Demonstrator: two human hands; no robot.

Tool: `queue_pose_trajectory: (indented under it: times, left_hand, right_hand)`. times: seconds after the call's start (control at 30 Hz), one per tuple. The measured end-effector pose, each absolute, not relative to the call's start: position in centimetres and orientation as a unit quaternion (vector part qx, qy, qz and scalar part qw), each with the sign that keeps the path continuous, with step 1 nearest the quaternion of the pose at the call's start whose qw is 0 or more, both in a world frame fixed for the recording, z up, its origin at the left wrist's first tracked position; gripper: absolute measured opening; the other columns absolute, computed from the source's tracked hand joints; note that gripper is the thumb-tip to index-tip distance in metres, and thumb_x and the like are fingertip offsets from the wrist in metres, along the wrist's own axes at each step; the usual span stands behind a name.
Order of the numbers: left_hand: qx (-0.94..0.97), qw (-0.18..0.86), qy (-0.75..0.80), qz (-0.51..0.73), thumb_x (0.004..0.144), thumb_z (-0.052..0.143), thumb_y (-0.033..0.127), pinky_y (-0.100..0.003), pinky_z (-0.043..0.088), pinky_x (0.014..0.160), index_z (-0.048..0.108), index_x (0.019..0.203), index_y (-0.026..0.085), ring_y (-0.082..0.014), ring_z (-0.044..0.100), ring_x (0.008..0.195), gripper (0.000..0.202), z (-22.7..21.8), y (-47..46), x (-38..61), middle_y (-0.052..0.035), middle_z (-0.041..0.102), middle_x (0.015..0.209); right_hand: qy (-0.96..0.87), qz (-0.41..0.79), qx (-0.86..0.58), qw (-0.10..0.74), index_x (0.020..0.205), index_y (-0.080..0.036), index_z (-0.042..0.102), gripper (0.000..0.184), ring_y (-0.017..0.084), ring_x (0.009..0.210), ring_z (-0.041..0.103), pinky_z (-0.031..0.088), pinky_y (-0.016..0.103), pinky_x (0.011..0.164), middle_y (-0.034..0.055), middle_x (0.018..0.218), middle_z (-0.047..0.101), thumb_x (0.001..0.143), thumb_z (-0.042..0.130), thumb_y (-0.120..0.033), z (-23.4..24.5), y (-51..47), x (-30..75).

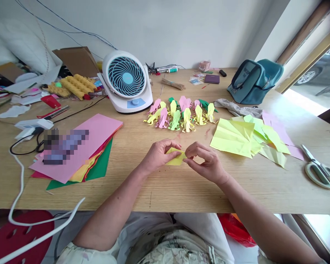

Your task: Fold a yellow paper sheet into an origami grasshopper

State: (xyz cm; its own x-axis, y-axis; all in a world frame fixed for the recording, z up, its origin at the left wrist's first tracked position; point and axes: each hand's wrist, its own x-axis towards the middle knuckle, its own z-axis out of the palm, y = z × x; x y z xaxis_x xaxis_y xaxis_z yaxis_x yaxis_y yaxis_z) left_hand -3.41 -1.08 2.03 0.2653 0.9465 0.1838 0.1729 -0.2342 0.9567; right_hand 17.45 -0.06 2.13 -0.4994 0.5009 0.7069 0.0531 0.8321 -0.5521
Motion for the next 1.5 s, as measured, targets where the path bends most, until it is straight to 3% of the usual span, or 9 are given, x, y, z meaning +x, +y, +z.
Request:
queue_pose_trajectory:
  times: [0.1, 0.27, 0.37, 0.57, 0.83, 1.17, 1.33, 1.5]
  left_hand:
    - [0.652, 0.449, 0.421, 0.443, 0.083, 0.072, 0.039, -0.027, 0.050, 0.078, 0.069, 0.087, 0.016, -0.0183, 0.066, 0.091, 0.024, 2.1, -1.0, -3.6, -0.0075, 0.072, 0.103]
    - [0.676, 0.372, 0.482, 0.416, 0.090, 0.064, 0.039, -0.022, 0.036, 0.059, 0.067, 0.088, 0.018, -0.0092, 0.049, 0.062, 0.021, 2.5, -1.6, -3.2, 0.0028, 0.064, 0.076]
    - [0.688, 0.329, 0.497, 0.414, 0.090, 0.064, 0.036, -0.022, 0.036, 0.061, 0.067, 0.089, 0.019, -0.0088, 0.049, 0.064, 0.017, 2.7, -2.0, -2.7, 0.0032, 0.067, 0.081]
    - [0.689, 0.333, 0.496, 0.410, 0.093, 0.059, 0.033, -0.021, 0.039, 0.063, 0.067, 0.096, 0.019, -0.0108, 0.056, 0.068, 0.017, 2.4, -2.2, -2.2, 0.0017, 0.070, 0.082]
    - [0.688, 0.333, 0.493, 0.416, 0.096, 0.053, 0.033, -0.023, 0.038, 0.062, 0.068, 0.104, 0.019, -0.0115, 0.052, 0.063, 0.022, 1.9, -2.2, -1.9, 0.0010, 0.066, 0.078]
    - [0.662, 0.338, 0.514, 0.427, 0.096, 0.052, 0.034, -0.022, 0.035, 0.058, 0.066, 0.107, 0.019, -0.0111, 0.048, 0.060, 0.022, 1.6, -2.9, -1.3, 0.0024, 0.060, 0.070]
    - [0.661, 0.336, 0.512, 0.433, 0.097, 0.051, 0.033, -0.022, 0.035, 0.058, 0.066, 0.105, 0.018, -0.0101, 0.048, 0.061, 0.022, 1.8, -2.9, -1.3, 0.0009, 0.064, 0.078]
    - [0.662, 0.355, 0.502, 0.428, 0.096, 0.053, 0.033, -0.022, 0.038, 0.059, 0.067, 0.108, 0.019, -0.0106, 0.053, 0.063, 0.023, 1.4, -2.8, -1.2, -0.0004, 0.067, 0.082]
  right_hand:
    - [-0.837, 0.223, -0.169, 0.471, 0.089, -0.022, 0.059, 0.018, 0.015, 0.080, 0.064, 0.052, 0.030, 0.071, 0.0029, 0.088, 0.066, 0.087, 0.067, -0.007, 2.0, -0.2, 17.4]
    - [-0.833, 0.209, -0.227, 0.459, 0.099, -0.024, 0.059, 0.019, 0.013, 0.073, 0.061, 0.051, 0.030, 0.070, 0.0015, 0.090, 0.068, 0.086, 0.073, -0.019, 1.6, -0.5, 17.4]
    - [-0.832, 0.172, -0.258, 0.460, 0.102, -0.025, 0.057, 0.022, 0.012, 0.068, 0.058, 0.049, 0.029, 0.068, 0.0002, 0.089, 0.067, 0.087, 0.073, -0.022, 1.5, -0.7, 17.3]
    - [-0.831, 0.150, -0.269, 0.464, 0.105, -0.024, 0.060, 0.018, 0.011, 0.066, 0.058, 0.047, 0.026, 0.064, -0.0012, 0.082, 0.065, 0.091, 0.062, -0.014, 1.7, -0.6, 17.1]
    - [-0.809, 0.222, -0.316, 0.443, 0.112, -0.026, 0.061, 0.025, 0.011, 0.063, 0.056, 0.047, 0.026, 0.062, -0.0011, 0.085, 0.066, 0.088, 0.068, -0.022, 1.1, -0.2, 17.1]
    - [-0.716, 0.322, -0.368, 0.498, 0.106, -0.023, 0.063, 0.020, 0.010, 0.061, 0.048, 0.042, 0.024, 0.057, -0.0034, 0.074, 0.057, 0.087, 0.068, -0.025, 1.4, -0.1, 16.8]
    - [-0.759, 0.320, -0.348, 0.447, 0.121, -0.025, 0.060, 0.038, 0.011, 0.064, 0.052, 0.045, 0.026, 0.062, -0.0026, 0.080, 0.061, 0.085, 0.071, -0.024, 1.5, -0.1, 17.2]
    - [-0.752, 0.337, -0.356, 0.441, 0.118, -0.024, 0.061, 0.032, 0.011, 0.062, 0.046, 0.042, 0.025, 0.058, -0.0039, 0.072, 0.053, 0.087, 0.068, -0.024, 1.5, 0.1, 17.2]
